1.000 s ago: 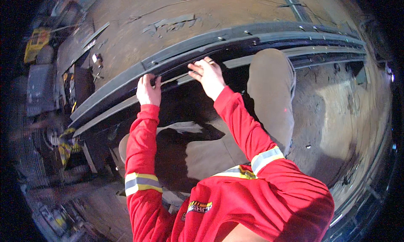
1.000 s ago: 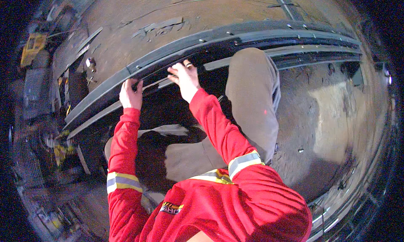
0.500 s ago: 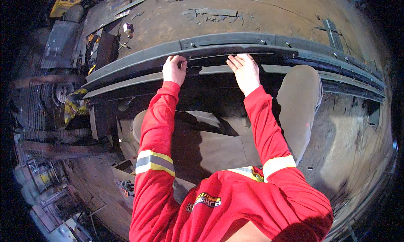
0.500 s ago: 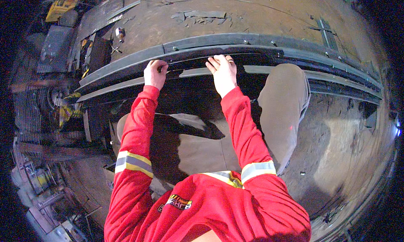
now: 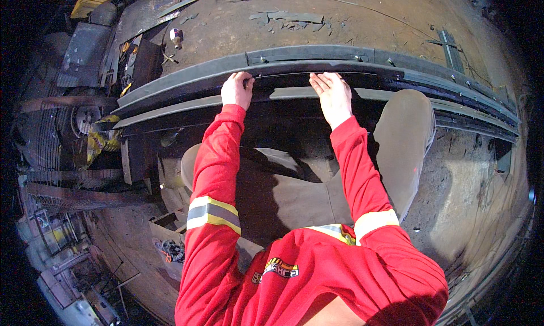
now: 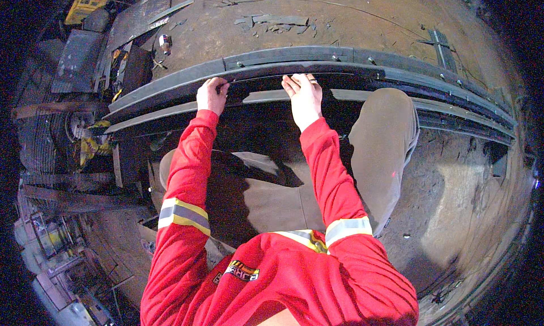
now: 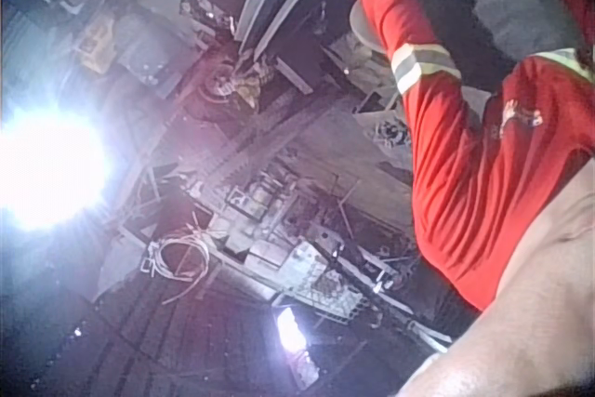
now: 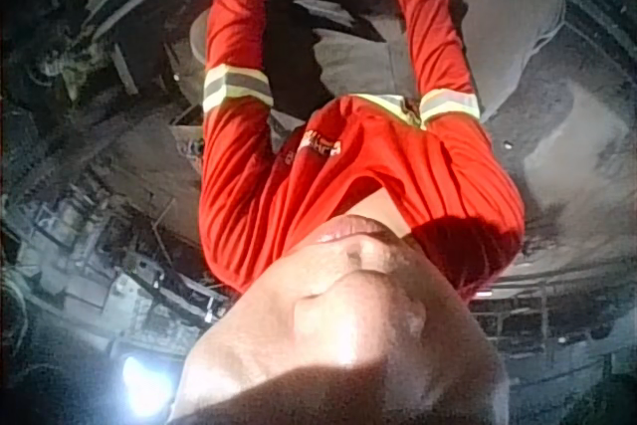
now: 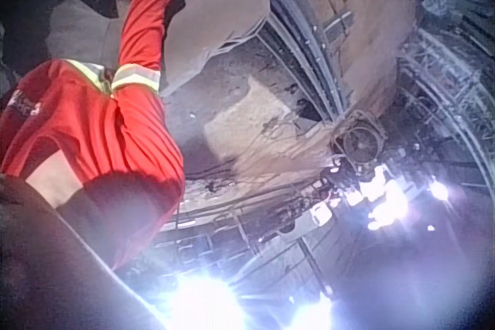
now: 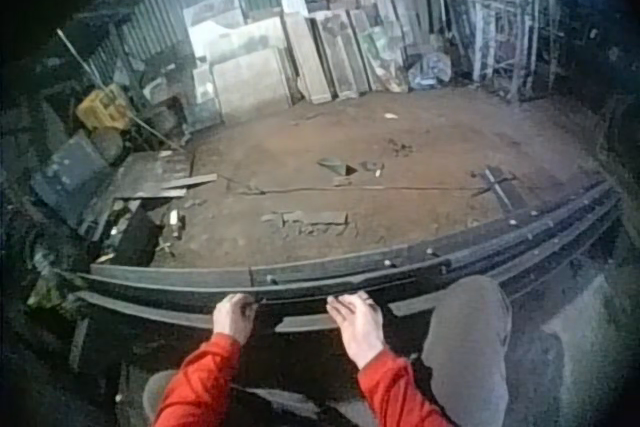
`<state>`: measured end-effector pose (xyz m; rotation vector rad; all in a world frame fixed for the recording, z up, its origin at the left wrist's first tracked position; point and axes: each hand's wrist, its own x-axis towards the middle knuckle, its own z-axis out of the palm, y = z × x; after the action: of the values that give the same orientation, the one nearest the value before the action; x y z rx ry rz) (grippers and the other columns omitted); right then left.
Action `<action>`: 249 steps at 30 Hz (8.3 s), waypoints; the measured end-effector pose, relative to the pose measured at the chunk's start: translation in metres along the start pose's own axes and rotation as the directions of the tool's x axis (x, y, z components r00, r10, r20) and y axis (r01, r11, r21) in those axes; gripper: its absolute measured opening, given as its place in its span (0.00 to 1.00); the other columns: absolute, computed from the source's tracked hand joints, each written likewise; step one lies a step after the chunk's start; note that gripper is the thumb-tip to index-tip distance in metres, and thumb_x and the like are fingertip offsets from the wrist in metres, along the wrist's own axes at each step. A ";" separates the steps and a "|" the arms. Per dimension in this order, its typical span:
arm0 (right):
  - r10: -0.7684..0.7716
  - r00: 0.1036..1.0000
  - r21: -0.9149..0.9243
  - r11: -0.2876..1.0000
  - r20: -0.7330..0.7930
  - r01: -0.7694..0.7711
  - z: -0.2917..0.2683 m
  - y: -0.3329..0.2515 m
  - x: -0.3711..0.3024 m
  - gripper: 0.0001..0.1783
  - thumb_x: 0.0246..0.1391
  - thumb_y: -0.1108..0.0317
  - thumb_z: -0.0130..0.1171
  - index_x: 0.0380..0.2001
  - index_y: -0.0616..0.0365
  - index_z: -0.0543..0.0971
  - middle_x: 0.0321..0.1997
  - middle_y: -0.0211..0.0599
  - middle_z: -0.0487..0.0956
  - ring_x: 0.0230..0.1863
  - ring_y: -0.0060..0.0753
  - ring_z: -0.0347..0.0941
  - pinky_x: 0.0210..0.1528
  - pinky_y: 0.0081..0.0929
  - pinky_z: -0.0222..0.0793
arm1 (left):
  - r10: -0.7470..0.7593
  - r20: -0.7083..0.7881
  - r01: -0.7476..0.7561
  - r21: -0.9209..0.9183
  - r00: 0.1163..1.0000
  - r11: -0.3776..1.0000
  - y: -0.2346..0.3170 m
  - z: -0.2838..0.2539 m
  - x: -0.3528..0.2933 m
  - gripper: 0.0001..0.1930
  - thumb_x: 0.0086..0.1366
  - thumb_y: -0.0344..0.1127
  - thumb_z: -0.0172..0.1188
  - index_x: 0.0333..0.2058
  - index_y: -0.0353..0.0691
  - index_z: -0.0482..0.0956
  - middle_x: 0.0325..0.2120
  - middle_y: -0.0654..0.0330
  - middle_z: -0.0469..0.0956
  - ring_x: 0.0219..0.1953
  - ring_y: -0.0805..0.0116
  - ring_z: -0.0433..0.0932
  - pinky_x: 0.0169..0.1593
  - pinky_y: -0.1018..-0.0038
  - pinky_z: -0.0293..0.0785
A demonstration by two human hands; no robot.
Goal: The person sits on the floor and assembles a long metal frame by hand. They repeatedly pick up small metal clips, place them onto the frame, and press them into position along the length of the structure.
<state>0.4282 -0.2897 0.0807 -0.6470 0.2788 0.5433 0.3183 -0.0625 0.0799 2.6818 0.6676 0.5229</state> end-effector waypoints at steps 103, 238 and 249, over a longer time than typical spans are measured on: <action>0.452 0.773 -0.732 -0.681 -0.445 -0.024 -0.325 -0.034 -0.017 0.23 0.50 0.60 0.55 0.51 0.54 0.75 0.57 0.44 0.72 0.58 0.45 0.68 0.59 0.37 0.64 | 0.169 0.152 -0.166 -0.029 0.974 0.986 0.115 0.042 0.050 0.17 0.42 0.44 0.73 0.31 0.44 0.80 0.33 0.58 0.79 0.37 0.57 0.78 0.41 0.65 0.75; -0.208 0.956 -0.799 -0.528 -0.206 -0.287 -0.304 0.058 -0.022 0.24 0.57 0.54 0.43 0.52 0.53 0.73 0.58 0.46 0.71 0.59 0.44 0.66 0.62 0.38 0.59 | 0.242 0.210 -0.227 -0.093 0.947 0.969 0.122 0.040 0.050 0.16 0.46 0.43 0.67 0.32 0.39 0.81 0.30 0.54 0.79 0.35 0.55 0.78 0.42 0.67 0.73; 0.013 0.975 -0.778 -0.605 -0.222 -0.169 -0.334 0.010 0.011 0.24 0.57 0.54 0.43 0.53 0.53 0.73 0.58 0.45 0.71 0.59 0.44 0.66 0.62 0.38 0.59 | 0.321 0.165 -0.313 -0.069 0.933 0.947 0.111 0.046 0.052 0.17 0.44 0.45 0.68 0.30 0.40 0.81 0.29 0.55 0.79 0.34 0.55 0.78 0.41 0.66 0.74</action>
<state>0.4057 -0.4914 -0.1848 -2.7964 -0.3048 0.9383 0.4228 -0.1393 0.0972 2.7674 0.1709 0.3673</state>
